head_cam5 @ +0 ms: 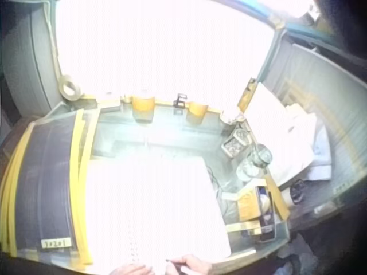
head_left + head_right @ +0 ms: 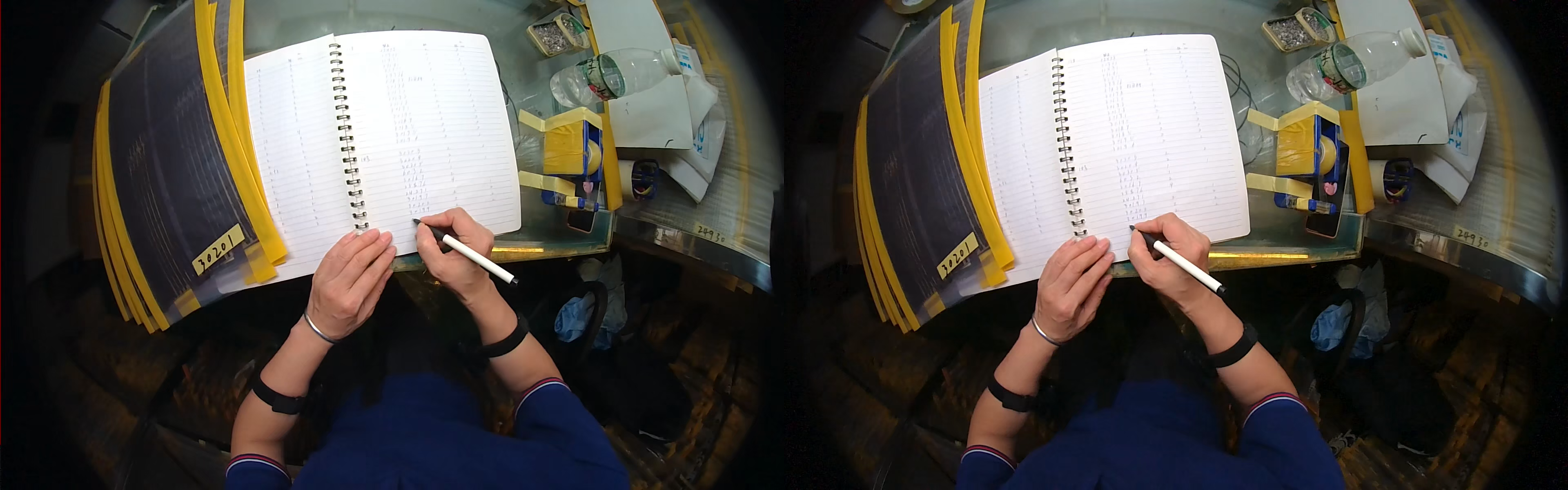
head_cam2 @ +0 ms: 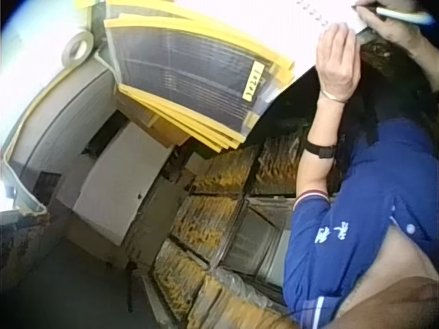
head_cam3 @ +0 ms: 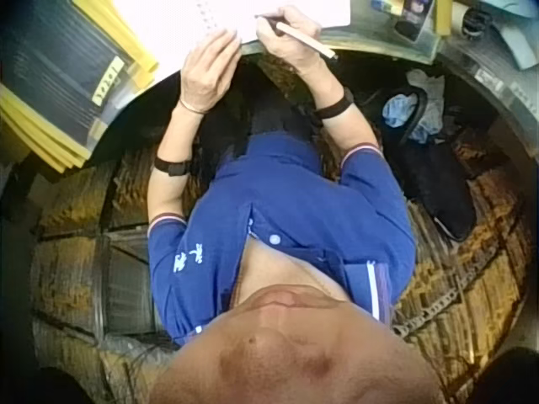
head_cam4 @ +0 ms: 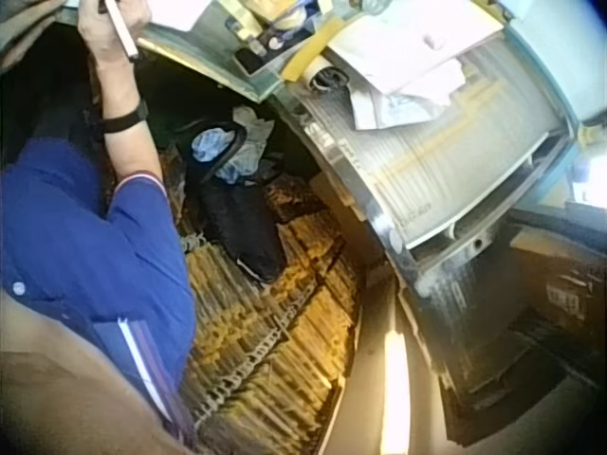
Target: Inspecting and organizing large sheets of material on a light box workstation and recording identification codes in a notebook.
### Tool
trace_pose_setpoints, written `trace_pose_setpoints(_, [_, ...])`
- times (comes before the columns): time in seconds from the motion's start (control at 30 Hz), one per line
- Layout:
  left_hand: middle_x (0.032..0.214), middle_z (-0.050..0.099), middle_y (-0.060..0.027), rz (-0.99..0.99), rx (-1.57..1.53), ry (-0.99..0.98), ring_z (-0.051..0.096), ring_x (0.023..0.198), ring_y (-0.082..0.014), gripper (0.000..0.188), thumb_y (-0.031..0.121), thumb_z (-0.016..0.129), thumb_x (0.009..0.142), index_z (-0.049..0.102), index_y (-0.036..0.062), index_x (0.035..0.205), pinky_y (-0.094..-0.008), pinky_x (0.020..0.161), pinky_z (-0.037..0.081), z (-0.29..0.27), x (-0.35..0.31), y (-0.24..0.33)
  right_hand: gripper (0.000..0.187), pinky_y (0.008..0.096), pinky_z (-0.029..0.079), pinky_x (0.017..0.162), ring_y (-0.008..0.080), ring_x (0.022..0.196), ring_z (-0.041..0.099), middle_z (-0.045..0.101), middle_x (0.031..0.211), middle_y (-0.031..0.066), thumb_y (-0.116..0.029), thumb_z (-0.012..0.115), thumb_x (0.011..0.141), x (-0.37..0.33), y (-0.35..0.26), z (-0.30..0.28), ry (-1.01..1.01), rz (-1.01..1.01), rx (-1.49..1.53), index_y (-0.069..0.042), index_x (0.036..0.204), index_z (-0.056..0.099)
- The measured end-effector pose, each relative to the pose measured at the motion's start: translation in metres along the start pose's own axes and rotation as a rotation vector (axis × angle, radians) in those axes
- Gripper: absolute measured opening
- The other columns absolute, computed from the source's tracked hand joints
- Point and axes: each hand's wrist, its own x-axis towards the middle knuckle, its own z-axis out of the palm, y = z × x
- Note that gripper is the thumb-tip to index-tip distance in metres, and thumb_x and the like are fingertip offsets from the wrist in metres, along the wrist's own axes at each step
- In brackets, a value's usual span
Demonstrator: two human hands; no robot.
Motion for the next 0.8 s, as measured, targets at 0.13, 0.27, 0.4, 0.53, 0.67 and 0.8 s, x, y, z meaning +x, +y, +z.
trace_pose_setpoints(0.13, [0.112, 0.061, -0.0101, 0.001, 0.009, 0.001, 0.054, 0.109, -0.0241, 0.029, 0.004, 0.065, 0.074, 0.063, 0.0003, 0.103, -0.0374, 0.095, 0.041, 0.0002, -0.0013, -0.0005, 0.01, 0.0252, 0.045, 0.046, 0.0165, 0.048, 0.058, 0.059, 0.058, 0.0078, -0.002, 0.068, 0.067, 0.0017, -0.0004, 0.0007, -0.006, -0.027, 0.008, -0.002, 0.073, 0.06])
trace_pose_setpoints(0.27, [0.112, 0.061, -0.0101, 0.0, 0.005, 0.009, 0.054, 0.109, -0.0243, 0.03, 0.004, 0.066, 0.074, 0.063, 0.0004, 0.103, -0.0375, 0.096, 0.041, -0.0004, -0.0018, -0.0013, 0.01, 0.0249, 0.045, 0.046, 0.0161, 0.048, 0.058, 0.059, 0.057, 0.0078, -0.003, 0.068, 0.068, 0.0005, 0.0, 0.0022, -0.007, -0.027, 0.004, -0.002, 0.073, 0.06])
trace_pose_setpoints(0.4, [0.111, 0.061, -0.01, 0.004, -0.012, 0.017, 0.055, 0.109, -0.0244, 0.03, 0.004, 0.066, 0.074, 0.063, 0.0004, 0.103, -0.0378, 0.096, 0.041, 0.0, -0.001, -0.0022, 0.009, 0.0248, 0.045, 0.046, 0.0159, 0.048, 0.058, 0.059, 0.057, 0.0079, -0.003, 0.068, 0.068, 0.0002, -0.0008, 0.0022, -0.005, 0.0, 0.007, -0.002, 0.073, 0.06])
trace_pose_setpoints(0.53, [0.112, 0.06, -0.0101, -0.004, -0.021, 0.02, 0.055, 0.108, -0.0261, 0.032, 0.002, 0.068, 0.071, 0.064, 0.0021, 0.103, -0.0398, 0.093, 0.043, 0.0, -0.0035, -0.0033, 0.009, 0.0249, 0.045, 0.047, 0.0159, 0.048, 0.058, 0.059, 0.058, 0.0081, -0.003, 0.068, 0.068, -0.0001, -0.0013, 0.0049, 0.001, -0.006, 0.016, -0.002, 0.073, 0.06])
trace_pose_setpoints(0.67, [0.112, 0.06, -0.0101, -0.004, -0.017, 0.031, 0.056, 0.107, -0.0264, 0.033, 0.003, 0.068, 0.071, 0.064, 0.0021, 0.104, -0.0397, 0.093, 0.043, -0.0014, -0.0055, -0.0043, 0.007, 0.0254, 0.046, 0.048, 0.0166, 0.049, 0.058, 0.059, 0.059, 0.0096, -0.002, 0.067, 0.068, 0.0007, -0.0054, 0.0066, -0.019, -0.011, -0.004, -0.002, 0.073, 0.061])
trace_pose_setpoints(0.8, [0.11, 0.061, -0.0097, 0.003, -0.064, 0.042, 0.056, 0.105, -0.0261, 0.032, 0.003, 0.068, 0.072, 0.064, 0.0018, 0.103, -0.0398, 0.092, 0.044, 0.003, -0.0012, -0.0033, 0.005, 0.0251, 0.045, 0.047, 0.0151, 0.049, 0.057, 0.058, 0.059, 0.0093, 0.0, 0.065, 0.069, 0.0001, -0.0003, 0.0006, -0.003, -0.032, -0.044, 0.0, 0.072, 0.06])
